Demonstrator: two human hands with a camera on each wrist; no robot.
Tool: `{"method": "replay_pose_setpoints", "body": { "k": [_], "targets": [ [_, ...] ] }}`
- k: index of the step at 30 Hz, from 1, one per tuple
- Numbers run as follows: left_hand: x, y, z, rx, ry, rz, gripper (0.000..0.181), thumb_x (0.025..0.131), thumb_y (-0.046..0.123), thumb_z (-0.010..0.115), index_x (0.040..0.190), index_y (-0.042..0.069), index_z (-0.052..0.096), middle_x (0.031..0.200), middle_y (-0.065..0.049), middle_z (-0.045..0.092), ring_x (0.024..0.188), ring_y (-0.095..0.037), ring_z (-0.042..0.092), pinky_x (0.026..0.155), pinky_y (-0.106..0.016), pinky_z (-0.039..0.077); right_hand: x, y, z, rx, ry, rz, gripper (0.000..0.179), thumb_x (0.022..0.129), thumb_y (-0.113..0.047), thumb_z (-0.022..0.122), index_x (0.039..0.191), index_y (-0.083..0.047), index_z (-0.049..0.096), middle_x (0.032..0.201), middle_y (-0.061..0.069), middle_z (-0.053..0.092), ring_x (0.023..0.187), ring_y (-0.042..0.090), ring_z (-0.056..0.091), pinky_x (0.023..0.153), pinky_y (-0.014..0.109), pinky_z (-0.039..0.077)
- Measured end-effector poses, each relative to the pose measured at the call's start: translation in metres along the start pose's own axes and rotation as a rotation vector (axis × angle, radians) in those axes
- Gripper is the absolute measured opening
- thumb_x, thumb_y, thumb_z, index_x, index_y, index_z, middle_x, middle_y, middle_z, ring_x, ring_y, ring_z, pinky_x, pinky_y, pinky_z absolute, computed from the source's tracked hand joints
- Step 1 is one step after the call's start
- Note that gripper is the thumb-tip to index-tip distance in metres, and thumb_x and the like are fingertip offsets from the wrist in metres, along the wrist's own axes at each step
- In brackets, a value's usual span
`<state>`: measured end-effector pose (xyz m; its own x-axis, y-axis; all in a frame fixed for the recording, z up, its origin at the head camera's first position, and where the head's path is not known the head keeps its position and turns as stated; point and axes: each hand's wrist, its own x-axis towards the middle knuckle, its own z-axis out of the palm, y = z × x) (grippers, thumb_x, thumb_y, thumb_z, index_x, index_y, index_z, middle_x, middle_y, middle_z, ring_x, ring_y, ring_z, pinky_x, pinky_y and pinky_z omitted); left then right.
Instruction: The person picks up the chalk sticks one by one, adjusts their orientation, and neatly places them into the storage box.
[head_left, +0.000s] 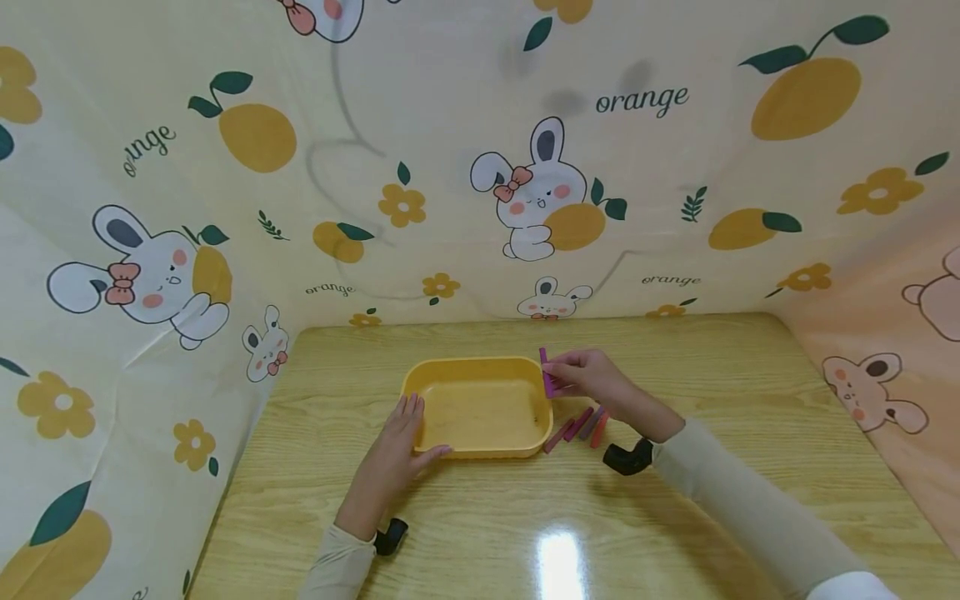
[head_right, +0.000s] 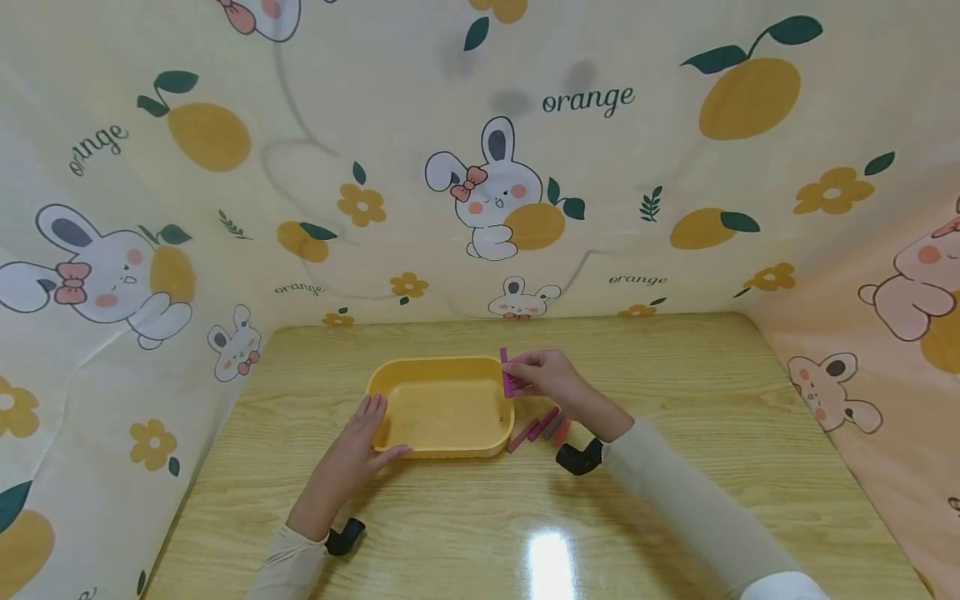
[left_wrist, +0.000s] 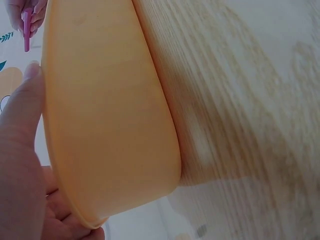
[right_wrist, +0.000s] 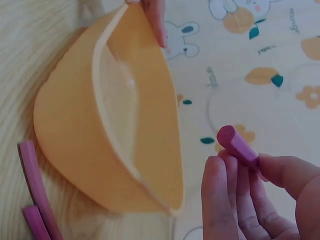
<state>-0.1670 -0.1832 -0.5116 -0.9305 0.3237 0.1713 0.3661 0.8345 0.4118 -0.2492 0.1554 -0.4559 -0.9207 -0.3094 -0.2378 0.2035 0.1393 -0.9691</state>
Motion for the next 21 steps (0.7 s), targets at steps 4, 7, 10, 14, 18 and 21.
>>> {"method": "replay_pose_setpoints", "body": {
  "k": [4,7,10,14,18,21],
  "targets": [
    [0.000,0.000,0.000,0.001,0.004,0.001,0.094,0.082,0.061,0.055,0.145,-0.003,0.024,0.149,-0.019,0.022,0.139,-0.032,0.015,0.107,-0.047,0.023,-0.001,-0.002,0.009,0.032,0.006,0.033,0.038,0.091,-0.019,0.062,0.111,0.013,0.058,0.092,0.017,0.067,0.078,0.021,0.066,0.079,0.040,0.052],
    [0.000,0.000,0.001,-0.003,0.006,0.001,0.094,0.082,0.061,0.055,0.145,-0.003,0.024,0.149,-0.019,0.022,0.139,-0.032,0.015,0.107,-0.047,0.023,0.000,-0.001,0.016,0.044,0.000,0.040,0.036,0.091,-0.017,0.062,0.109,0.013,0.058,0.089,0.015,0.066,0.077,0.021,0.066,0.081,0.043,0.050],
    [0.000,0.000,0.001,-0.011,0.000,-0.005,0.094,0.082,0.060,0.056,0.145,-0.002,0.024,0.149,-0.018,0.022,0.139,-0.031,0.014,0.107,-0.047,0.022,0.001,0.000,0.023,0.040,-0.001,0.037,0.034,0.090,-0.017,0.063,0.107,0.013,0.060,0.086,0.012,0.066,0.076,0.019,0.065,0.081,0.044,0.050],
    [0.000,0.000,0.001,-0.015,-0.006,-0.010,0.095,0.082,0.061,0.056,0.145,-0.002,0.024,0.150,-0.018,0.021,0.139,-0.031,0.014,0.107,-0.047,0.022,0.005,0.002,0.032,0.052,-0.008,0.044,0.034,0.089,-0.017,0.064,0.105,0.013,0.061,0.085,0.012,0.066,0.074,0.019,0.065,0.082,0.045,0.049],
    [0.001,0.000,0.001,-0.012,0.007,-0.001,0.095,0.081,0.061,0.056,0.145,-0.003,0.025,0.149,-0.019,0.023,0.138,-0.032,0.016,0.107,-0.047,0.024,0.010,0.006,0.040,0.058,-0.014,0.054,0.035,0.089,-0.018,0.065,0.105,0.012,0.061,0.086,0.012,0.066,0.074,0.019,0.065,0.082,0.045,0.049],
    [0.001,0.001,0.001,-0.011,0.016,0.010,0.095,0.081,0.060,0.057,0.144,-0.004,0.027,0.149,-0.020,0.024,0.138,-0.033,0.017,0.107,-0.048,0.024,0.012,0.007,0.047,0.061,-0.003,0.063,0.034,0.088,-0.018,0.065,0.104,0.012,0.061,0.085,0.013,0.066,0.074,0.019,0.065,0.081,0.043,0.050]
  ]
}}
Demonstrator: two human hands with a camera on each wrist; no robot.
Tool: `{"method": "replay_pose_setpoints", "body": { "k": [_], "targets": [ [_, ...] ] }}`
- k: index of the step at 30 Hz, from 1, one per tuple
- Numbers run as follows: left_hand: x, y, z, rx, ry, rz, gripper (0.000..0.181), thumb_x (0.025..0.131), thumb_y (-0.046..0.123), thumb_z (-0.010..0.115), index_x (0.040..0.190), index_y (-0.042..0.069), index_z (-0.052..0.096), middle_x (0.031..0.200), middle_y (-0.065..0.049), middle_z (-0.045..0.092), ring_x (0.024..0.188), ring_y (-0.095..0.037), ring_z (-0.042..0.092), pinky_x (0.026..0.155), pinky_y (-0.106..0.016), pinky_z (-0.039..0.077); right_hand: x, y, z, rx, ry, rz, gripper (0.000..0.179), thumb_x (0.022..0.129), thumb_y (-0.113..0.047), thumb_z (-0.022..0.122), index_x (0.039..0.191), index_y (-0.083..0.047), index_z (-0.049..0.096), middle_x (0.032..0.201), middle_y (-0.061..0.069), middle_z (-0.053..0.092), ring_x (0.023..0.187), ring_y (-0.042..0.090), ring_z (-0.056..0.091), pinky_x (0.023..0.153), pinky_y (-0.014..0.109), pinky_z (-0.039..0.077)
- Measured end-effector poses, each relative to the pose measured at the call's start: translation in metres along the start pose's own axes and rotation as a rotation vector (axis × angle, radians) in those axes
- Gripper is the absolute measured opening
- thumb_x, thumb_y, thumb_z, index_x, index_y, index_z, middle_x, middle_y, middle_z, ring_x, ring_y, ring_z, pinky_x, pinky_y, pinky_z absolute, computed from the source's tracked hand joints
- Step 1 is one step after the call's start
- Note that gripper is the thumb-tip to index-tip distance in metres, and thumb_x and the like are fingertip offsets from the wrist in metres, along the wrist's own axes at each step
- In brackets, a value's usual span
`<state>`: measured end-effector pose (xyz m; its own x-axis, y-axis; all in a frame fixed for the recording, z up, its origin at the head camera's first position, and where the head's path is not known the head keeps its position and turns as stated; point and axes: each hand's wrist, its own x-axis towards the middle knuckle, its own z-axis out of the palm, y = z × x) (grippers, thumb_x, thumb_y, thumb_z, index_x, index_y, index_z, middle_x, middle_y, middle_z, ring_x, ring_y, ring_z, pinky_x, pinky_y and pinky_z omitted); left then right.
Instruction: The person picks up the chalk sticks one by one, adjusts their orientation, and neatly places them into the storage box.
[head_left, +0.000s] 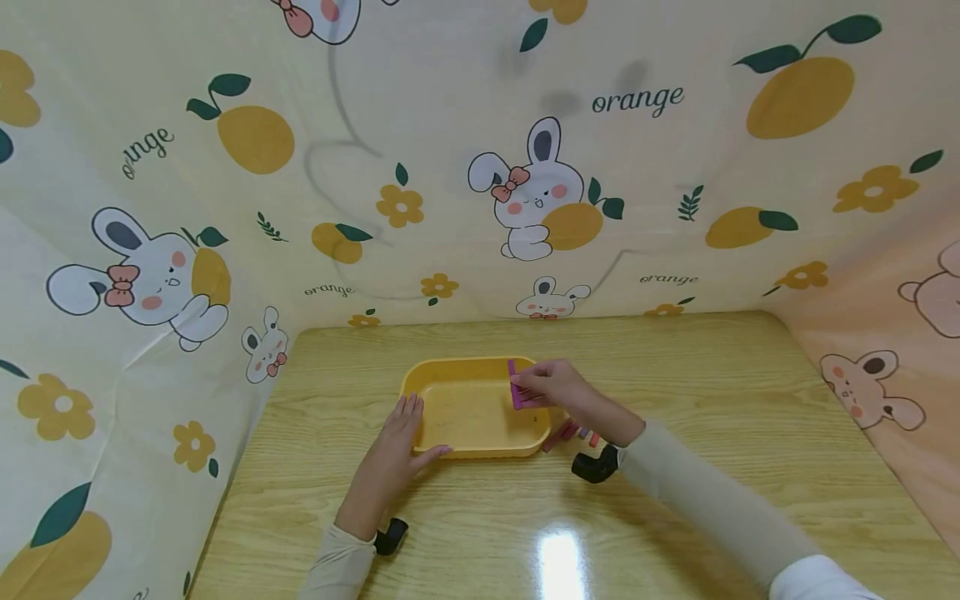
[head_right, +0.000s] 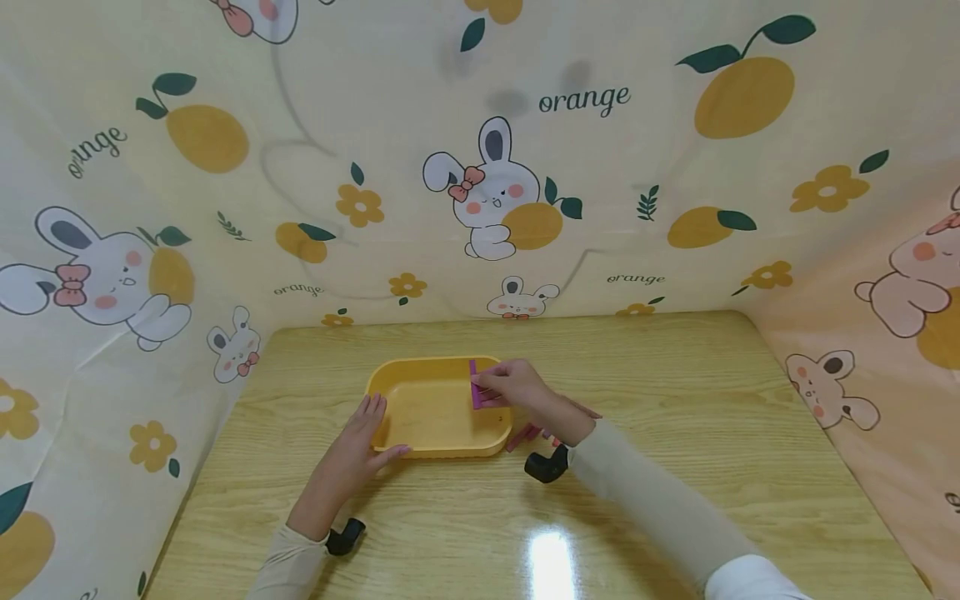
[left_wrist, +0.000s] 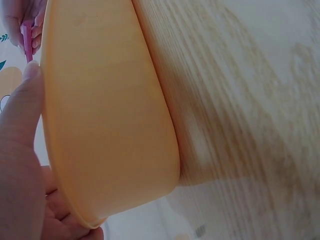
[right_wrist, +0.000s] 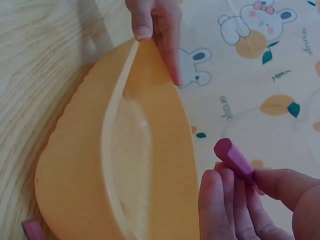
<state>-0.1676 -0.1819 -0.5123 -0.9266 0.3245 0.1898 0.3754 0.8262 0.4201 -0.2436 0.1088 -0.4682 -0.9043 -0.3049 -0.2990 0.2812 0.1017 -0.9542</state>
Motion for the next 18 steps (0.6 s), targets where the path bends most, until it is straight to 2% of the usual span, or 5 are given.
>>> {"method": "replay_pose_setpoints", "body": {
  "k": [10,18],
  "targets": [
    [-0.001,-0.002,0.002,0.007,0.001,-0.003,0.094,0.081,0.059,0.058,0.144,-0.003,0.026,0.149,-0.019,0.023,0.138,-0.033,0.016,0.107,-0.047,0.023,0.007,0.003,0.016,0.011,0.024,0.039,0.028,0.087,-0.016,0.067,0.101,0.009,0.064,0.084,0.013,0.067,0.073,0.020,0.066,0.074,0.038,0.054],
    [0.000,-0.002,0.002,0.010,-0.009,0.003,0.095,0.082,0.061,0.055,0.145,-0.003,0.024,0.149,-0.020,0.022,0.139,-0.032,0.014,0.109,-0.046,0.020,0.011,0.004,0.026,0.026,0.040,0.054,0.028,0.087,-0.014,0.066,0.102,0.010,0.064,0.083,0.012,0.067,0.072,0.020,0.066,0.079,0.043,0.051]
  ]
}}
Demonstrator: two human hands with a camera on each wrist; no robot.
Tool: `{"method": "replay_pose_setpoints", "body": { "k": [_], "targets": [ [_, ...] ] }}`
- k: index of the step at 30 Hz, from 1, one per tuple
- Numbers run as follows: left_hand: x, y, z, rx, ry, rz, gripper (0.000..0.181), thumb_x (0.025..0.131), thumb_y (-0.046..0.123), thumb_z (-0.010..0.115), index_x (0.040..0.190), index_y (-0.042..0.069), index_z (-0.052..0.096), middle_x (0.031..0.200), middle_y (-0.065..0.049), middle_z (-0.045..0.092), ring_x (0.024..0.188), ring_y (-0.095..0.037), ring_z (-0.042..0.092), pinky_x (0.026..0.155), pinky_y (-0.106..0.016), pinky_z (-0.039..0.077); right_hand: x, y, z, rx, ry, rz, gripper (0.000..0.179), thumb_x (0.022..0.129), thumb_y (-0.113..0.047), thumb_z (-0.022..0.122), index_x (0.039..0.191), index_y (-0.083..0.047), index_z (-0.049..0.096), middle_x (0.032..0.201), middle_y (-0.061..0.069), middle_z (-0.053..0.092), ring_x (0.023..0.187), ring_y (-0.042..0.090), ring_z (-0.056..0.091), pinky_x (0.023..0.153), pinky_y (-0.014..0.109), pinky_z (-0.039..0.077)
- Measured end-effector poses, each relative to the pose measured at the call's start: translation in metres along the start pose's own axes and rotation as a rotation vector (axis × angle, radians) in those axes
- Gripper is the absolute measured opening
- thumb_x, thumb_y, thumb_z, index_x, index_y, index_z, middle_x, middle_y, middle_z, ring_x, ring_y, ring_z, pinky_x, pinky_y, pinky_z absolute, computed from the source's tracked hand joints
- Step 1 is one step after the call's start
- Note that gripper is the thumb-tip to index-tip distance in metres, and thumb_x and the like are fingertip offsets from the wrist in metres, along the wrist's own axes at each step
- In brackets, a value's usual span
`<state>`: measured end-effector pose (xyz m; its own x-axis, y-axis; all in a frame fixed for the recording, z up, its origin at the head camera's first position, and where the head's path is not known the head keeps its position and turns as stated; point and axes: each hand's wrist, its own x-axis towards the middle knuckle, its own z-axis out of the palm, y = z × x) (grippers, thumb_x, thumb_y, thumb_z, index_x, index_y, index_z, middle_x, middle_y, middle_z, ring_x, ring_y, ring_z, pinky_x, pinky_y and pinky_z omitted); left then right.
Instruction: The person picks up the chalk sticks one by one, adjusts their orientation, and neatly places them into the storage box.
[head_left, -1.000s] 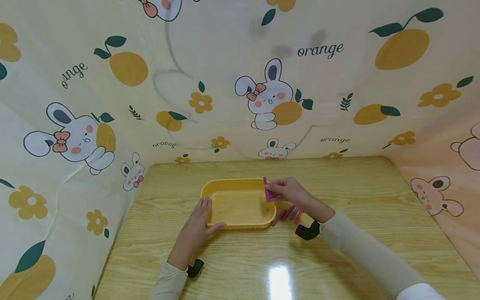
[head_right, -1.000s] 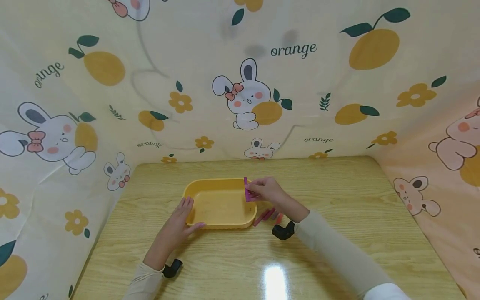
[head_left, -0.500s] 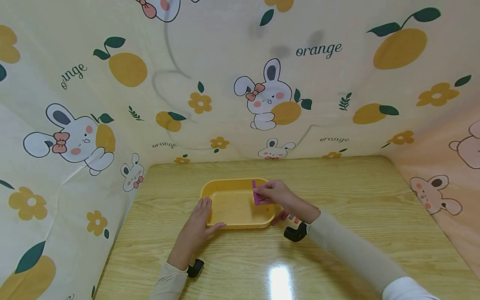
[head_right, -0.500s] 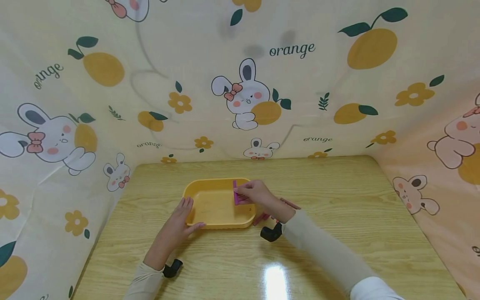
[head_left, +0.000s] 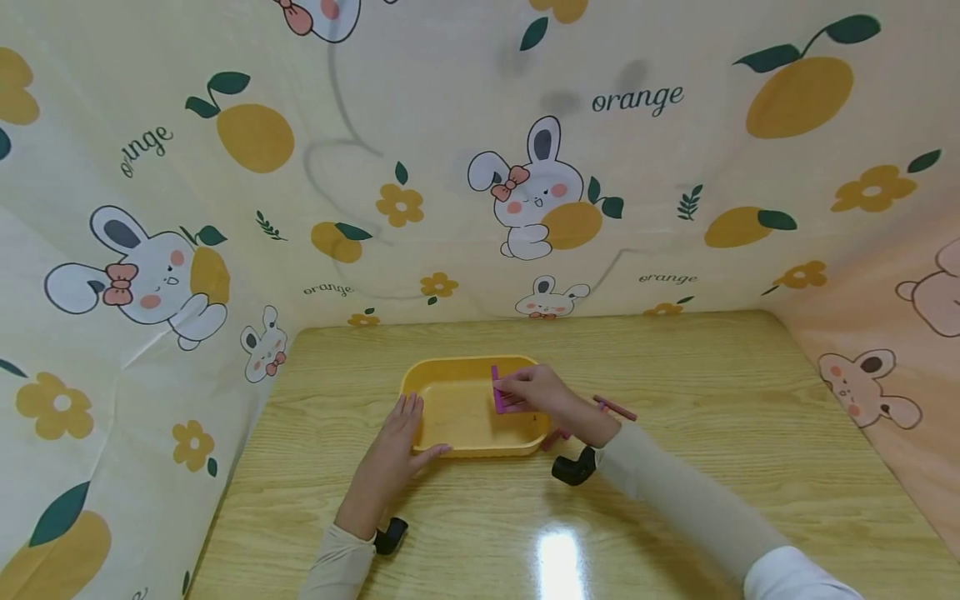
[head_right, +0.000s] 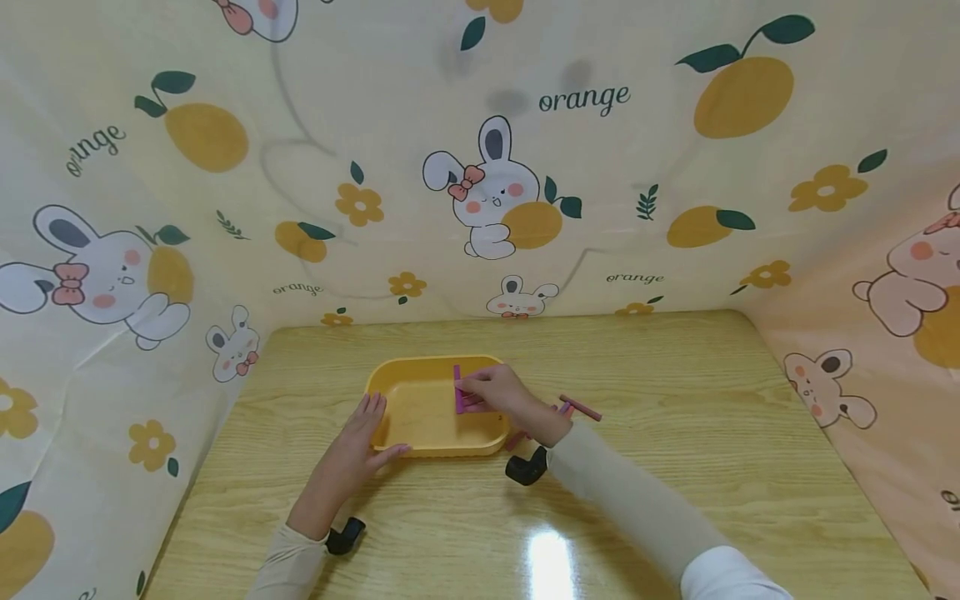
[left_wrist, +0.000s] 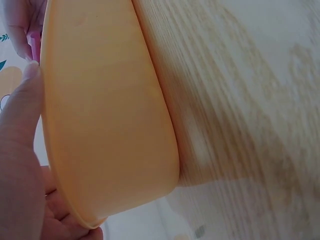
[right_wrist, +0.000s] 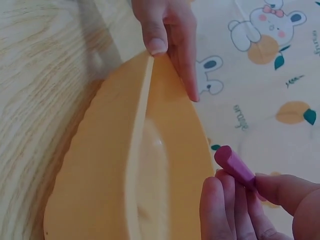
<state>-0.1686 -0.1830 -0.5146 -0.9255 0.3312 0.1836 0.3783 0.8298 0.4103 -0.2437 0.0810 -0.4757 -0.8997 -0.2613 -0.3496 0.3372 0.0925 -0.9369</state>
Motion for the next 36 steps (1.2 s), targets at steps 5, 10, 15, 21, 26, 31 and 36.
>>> {"method": "replay_pose_setpoints", "body": {
  "k": [5,10,15,21,26,31,36],
  "targets": [
    [0.000,-0.001,0.001,-0.003,0.003,0.006,0.095,0.082,0.061,0.055,0.145,-0.003,0.024,0.149,-0.020,0.023,0.139,-0.032,0.015,0.109,-0.046,0.020,0.003,0.002,0.006,0.006,0.012,0.024,0.026,0.087,-0.015,0.067,0.099,0.008,0.065,0.082,0.013,0.068,0.071,0.021,0.067,0.079,0.044,0.050],
    [0.000,-0.002,0.002,-0.004,0.021,0.012,0.094,0.082,0.061,0.056,0.144,-0.004,0.027,0.148,-0.022,0.025,0.138,-0.034,0.017,0.108,-0.047,0.022,0.006,0.004,0.013,0.024,0.019,0.030,0.025,0.088,-0.013,0.065,0.099,0.009,0.065,0.080,0.012,0.067,0.070,0.020,0.066,0.076,0.041,0.052],
    [0.000,-0.001,0.001,-0.003,0.016,-0.001,0.093,0.082,0.061,0.055,0.144,-0.003,0.026,0.148,-0.021,0.025,0.138,-0.033,0.016,0.107,-0.048,0.023,0.012,0.008,0.019,0.065,0.018,0.031,0.025,0.088,-0.011,0.065,0.099,0.011,0.064,0.079,0.012,0.067,0.069,0.020,0.067,0.073,0.040,0.053],
    [0.000,0.000,0.000,-0.005,0.002,-0.004,0.093,0.083,0.060,0.055,0.144,-0.003,0.026,0.148,-0.021,0.024,0.138,-0.033,0.016,0.107,-0.048,0.023,0.018,0.012,0.026,0.073,0.022,0.056,0.022,0.087,-0.011,0.065,0.096,0.009,0.065,0.076,0.012,0.067,0.066,0.020,0.067,0.073,0.040,0.053],
    [0.000,-0.001,0.000,-0.001,-0.015,-0.015,0.094,0.083,0.063,0.052,0.145,-0.002,0.025,0.149,-0.019,0.022,0.139,-0.031,0.013,0.108,-0.047,0.021,0.022,0.017,0.028,0.051,0.022,0.053,0.023,0.087,-0.011,0.065,0.096,0.009,0.066,0.077,0.012,0.068,0.067,0.018,0.067,0.073,0.038,0.054],
    [0.000,-0.002,0.001,-0.012,-0.023,-0.028,0.094,0.083,0.064,0.051,0.146,0.000,0.024,0.150,-0.017,0.021,0.139,-0.029,0.012,0.108,-0.047,0.021,0.028,0.022,0.030,0.020,0.013,0.043,0.020,0.089,-0.012,0.064,0.095,0.007,0.067,0.078,0.012,0.068,0.067,0.018,0.066,0.071,0.037,0.054],
    [0.000,-0.002,0.001,-0.012,-0.022,-0.027,0.094,0.083,0.064,0.051,0.146,0.000,0.024,0.150,-0.017,0.021,0.140,-0.029,0.012,0.108,-0.046,0.021,0.029,0.024,0.034,0.001,0.016,0.036,0.019,0.089,-0.011,0.063,0.093,0.008,0.068,0.079,0.013,0.068,0.066,0.018,0.065,0.070,0.036,0.055]
  ]
}}
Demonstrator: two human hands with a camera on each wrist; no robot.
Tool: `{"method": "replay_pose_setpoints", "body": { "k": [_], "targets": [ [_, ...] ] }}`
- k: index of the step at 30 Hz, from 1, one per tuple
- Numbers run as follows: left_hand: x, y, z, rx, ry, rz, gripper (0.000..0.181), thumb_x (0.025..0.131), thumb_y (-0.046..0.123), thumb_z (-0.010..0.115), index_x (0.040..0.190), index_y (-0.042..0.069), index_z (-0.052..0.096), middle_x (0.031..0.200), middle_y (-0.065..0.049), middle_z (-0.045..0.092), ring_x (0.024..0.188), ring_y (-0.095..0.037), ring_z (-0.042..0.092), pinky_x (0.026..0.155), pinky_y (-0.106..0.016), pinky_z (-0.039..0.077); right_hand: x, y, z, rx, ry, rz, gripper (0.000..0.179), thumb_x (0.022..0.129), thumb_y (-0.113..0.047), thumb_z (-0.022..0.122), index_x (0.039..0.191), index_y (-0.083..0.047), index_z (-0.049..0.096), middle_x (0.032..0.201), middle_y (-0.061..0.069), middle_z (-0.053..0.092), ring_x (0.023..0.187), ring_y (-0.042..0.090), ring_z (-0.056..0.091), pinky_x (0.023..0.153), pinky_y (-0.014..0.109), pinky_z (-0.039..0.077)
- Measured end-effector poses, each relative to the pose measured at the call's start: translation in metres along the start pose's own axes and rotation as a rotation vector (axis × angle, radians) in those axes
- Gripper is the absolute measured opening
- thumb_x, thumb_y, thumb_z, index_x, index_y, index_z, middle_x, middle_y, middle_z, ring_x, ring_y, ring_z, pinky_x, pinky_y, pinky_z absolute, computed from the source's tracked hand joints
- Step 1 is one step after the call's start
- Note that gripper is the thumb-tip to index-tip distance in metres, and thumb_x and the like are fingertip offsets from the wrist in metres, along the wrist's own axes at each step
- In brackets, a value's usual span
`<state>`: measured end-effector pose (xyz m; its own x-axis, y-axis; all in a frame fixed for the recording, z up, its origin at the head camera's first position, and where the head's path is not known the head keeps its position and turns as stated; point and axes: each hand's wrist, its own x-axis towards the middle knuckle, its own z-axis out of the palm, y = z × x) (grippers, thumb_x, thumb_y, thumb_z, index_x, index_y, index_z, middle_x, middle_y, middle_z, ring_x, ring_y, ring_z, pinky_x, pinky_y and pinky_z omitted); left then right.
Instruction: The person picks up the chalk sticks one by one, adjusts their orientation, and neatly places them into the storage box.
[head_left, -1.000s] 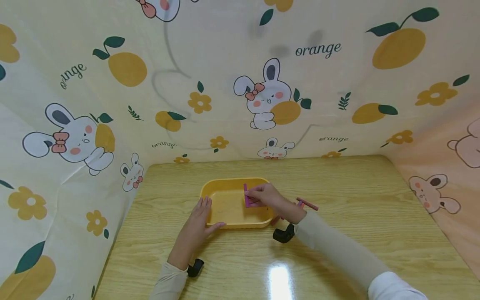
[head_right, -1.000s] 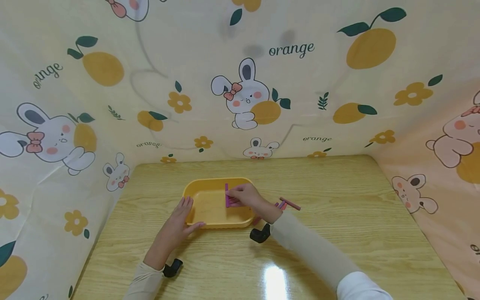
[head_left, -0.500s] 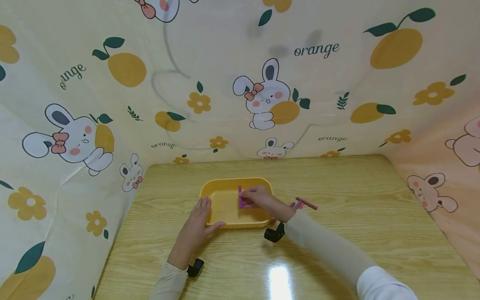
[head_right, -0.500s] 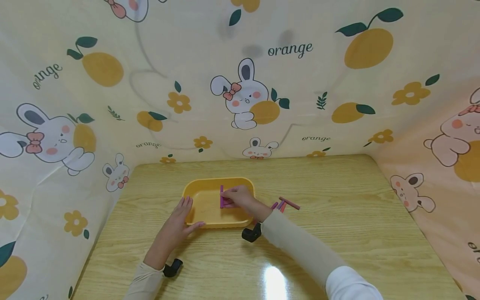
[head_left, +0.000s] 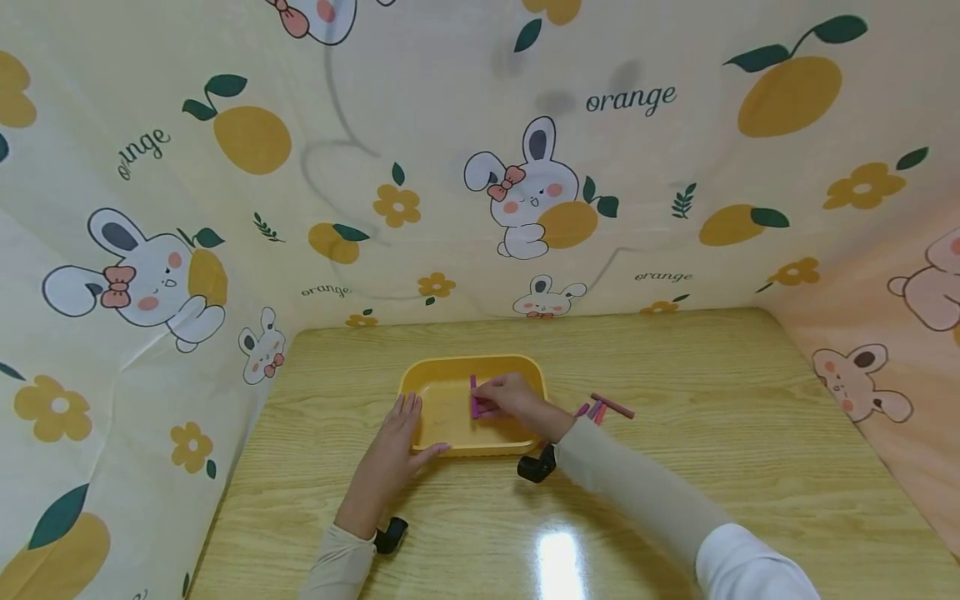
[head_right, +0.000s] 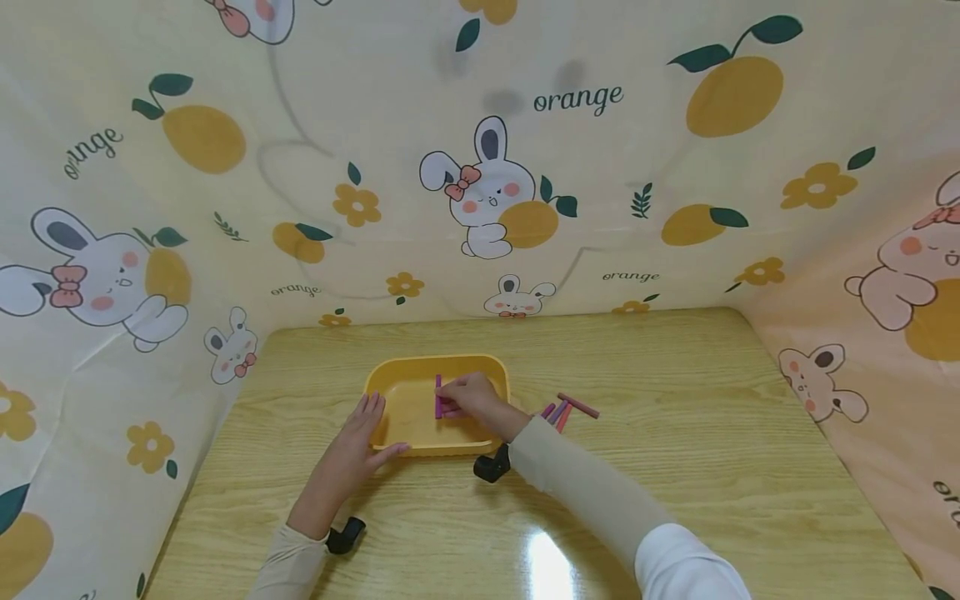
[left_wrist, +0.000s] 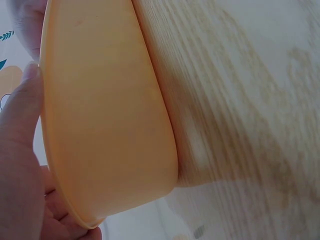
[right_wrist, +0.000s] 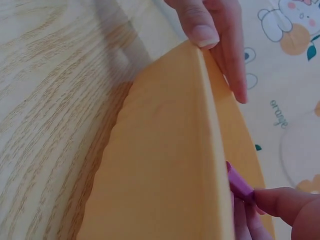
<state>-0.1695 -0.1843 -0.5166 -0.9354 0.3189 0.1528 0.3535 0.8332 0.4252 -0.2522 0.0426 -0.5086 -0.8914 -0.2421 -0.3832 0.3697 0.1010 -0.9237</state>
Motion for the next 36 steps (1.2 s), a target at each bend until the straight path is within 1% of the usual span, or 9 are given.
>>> {"method": "replay_pose_setpoints", "body": {
  "k": [5,10,16,21,27,36],
  "targets": [
    [0.000,0.000,0.000,0.004,-0.001,0.006,0.094,0.083,0.064,0.051,0.145,-0.001,0.024,0.150,-0.017,0.022,0.139,-0.030,0.012,0.108,-0.046,0.020,0.000,0.000,0.003,-0.011,0.010,-0.003,0.021,0.088,-0.011,0.064,0.094,0.009,0.067,0.080,0.016,0.068,0.066,0.019,0.065,0.071,0.038,0.054],
    [0.000,0.000,0.000,-0.001,-0.003,0.000,0.094,0.083,0.065,0.051,0.146,0.000,0.024,0.150,-0.017,0.021,0.139,-0.029,0.012,0.108,-0.046,0.020,0.002,0.002,0.004,-0.023,0.007,0.003,0.024,0.089,-0.011,0.063,0.097,0.011,0.066,0.084,0.019,0.067,0.068,0.021,0.065,0.073,0.040,0.054],
    [0.000,-0.001,0.001,0.006,0.006,0.006,0.093,0.083,0.064,0.051,0.145,0.000,0.026,0.149,-0.017,0.022,0.139,-0.030,0.013,0.108,-0.046,0.021,0.006,0.006,0.006,-0.027,0.015,0.014,0.021,0.089,-0.010,0.062,0.096,0.009,0.066,0.079,0.015,0.067,0.064,0.018,0.065,0.069,0.036,0.055],
    [0.000,0.000,0.001,0.012,0.013,0.012,0.093,0.083,0.064,0.051,0.145,-0.001,0.027,0.149,-0.018,0.023,0.139,-0.031,0.014,0.108,-0.046,0.021,0.007,0.004,0.009,-0.056,0.032,0.032,0.020,0.089,-0.010,0.062,0.096,0.008,0.066,0.078,0.013,0.067,0.064,0.016,0.064,0.069,0.036,0.055],
    [0.000,0.000,0.001,0.005,0.011,0.009,0.094,0.082,0.065,0.051,0.145,-0.001,0.027,0.149,-0.018,0.023,0.139,-0.030,0.014,0.108,-0.045,0.020,0.008,0.006,0.012,-0.108,0.060,0.022,0.019,0.088,-0.013,0.064,0.092,0.005,0.067,0.075,0.011,0.067,0.061,0.015,0.063,0.066,0.034,0.055],
    [0.000,0.001,0.000,0.000,-0.006,0.006,0.093,0.083,0.064,0.051,0.145,0.000,0.024,0.150,-0.016,0.020,0.139,-0.030,0.012,0.109,-0.045,0.019,0.012,0.010,0.017,-0.175,0.065,-0.027,0.018,0.089,-0.011,0.063,0.087,0.006,0.068,0.071,0.012,0.067,0.058,0.016,0.064,0.060,0.032,0.055]
  ]
}}
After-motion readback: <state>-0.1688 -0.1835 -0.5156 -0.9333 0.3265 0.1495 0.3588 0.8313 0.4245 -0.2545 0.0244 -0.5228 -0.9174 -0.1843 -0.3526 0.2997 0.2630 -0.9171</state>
